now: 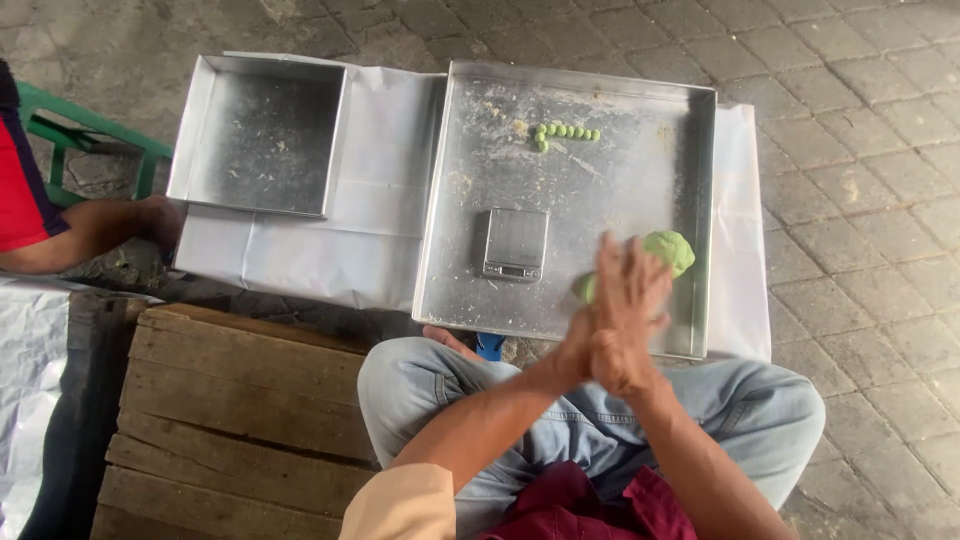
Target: Shaping small pieces of green dough into ridged cylinders using a manual tool
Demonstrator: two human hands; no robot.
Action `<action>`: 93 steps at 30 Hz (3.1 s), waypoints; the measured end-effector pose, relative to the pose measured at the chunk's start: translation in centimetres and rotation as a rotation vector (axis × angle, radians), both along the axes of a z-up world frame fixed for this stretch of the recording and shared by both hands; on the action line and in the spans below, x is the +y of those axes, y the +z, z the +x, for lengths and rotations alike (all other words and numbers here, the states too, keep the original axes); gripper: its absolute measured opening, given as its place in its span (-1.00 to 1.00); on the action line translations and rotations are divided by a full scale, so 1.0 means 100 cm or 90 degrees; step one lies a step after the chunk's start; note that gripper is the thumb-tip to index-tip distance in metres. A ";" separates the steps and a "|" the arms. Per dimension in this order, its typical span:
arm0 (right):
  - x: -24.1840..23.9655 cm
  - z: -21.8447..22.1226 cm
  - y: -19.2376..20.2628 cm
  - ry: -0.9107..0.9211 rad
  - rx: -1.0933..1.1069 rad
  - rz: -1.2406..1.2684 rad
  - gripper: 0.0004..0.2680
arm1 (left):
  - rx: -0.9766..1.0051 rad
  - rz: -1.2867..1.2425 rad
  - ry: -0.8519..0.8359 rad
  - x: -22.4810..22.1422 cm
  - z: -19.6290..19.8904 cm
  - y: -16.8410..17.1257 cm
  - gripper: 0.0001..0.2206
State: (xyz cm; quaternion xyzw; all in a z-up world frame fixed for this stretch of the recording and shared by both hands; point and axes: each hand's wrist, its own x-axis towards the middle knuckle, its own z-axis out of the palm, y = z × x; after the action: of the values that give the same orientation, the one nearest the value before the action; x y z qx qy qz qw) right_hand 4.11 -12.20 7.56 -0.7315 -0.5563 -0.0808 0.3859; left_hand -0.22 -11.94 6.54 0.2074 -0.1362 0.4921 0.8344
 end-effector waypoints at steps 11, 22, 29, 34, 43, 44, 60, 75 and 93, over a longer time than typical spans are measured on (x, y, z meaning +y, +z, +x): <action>0.001 0.009 -0.003 -0.021 0.015 -0.029 -0.34 | 0.148 -0.045 0.104 0.010 0.006 0.000 -0.20; 0.000 0.016 -0.024 0.022 0.034 -0.004 -0.27 | 0.511 -0.022 -0.202 0.034 -0.039 0.051 -0.36; -0.008 0.014 -0.012 -0.037 -0.069 -0.082 -0.30 | 0.233 -0.088 -0.059 0.017 0.027 -0.008 -0.37; 0.000 0.039 -0.024 -0.087 -0.153 -0.100 -0.39 | 0.095 -0.025 0.103 0.005 0.047 -0.051 -0.25; -0.013 0.001 -0.010 -0.124 0.085 0.022 -0.50 | 0.552 -0.502 -0.296 0.051 0.008 -0.082 -0.67; -0.013 0.000 -0.009 -0.117 0.122 0.049 -0.57 | 0.523 -0.469 -0.292 0.058 0.002 -0.064 -0.63; 0.010 -0.005 0.005 -0.011 0.145 -0.072 -0.37 | 0.596 -0.048 -0.226 0.064 -0.048 0.103 -0.52; 0.018 0.023 0.002 0.059 -0.097 0.005 -0.37 | 0.530 0.125 -0.209 0.018 -0.021 -0.092 -0.65; -0.012 -0.016 -0.012 -0.068 0.023 -0.030 -0.76 | 0.435 -0.337 -0.248 0.088 -0.018 -0.020 -0.50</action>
State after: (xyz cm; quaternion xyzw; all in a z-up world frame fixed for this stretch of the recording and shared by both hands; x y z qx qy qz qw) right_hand 2.48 -13.38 6.35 -0.7702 -0.5114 -0.0752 0.3737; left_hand -2.01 -3.17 4.58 0.1083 0.2396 0.2476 0.9325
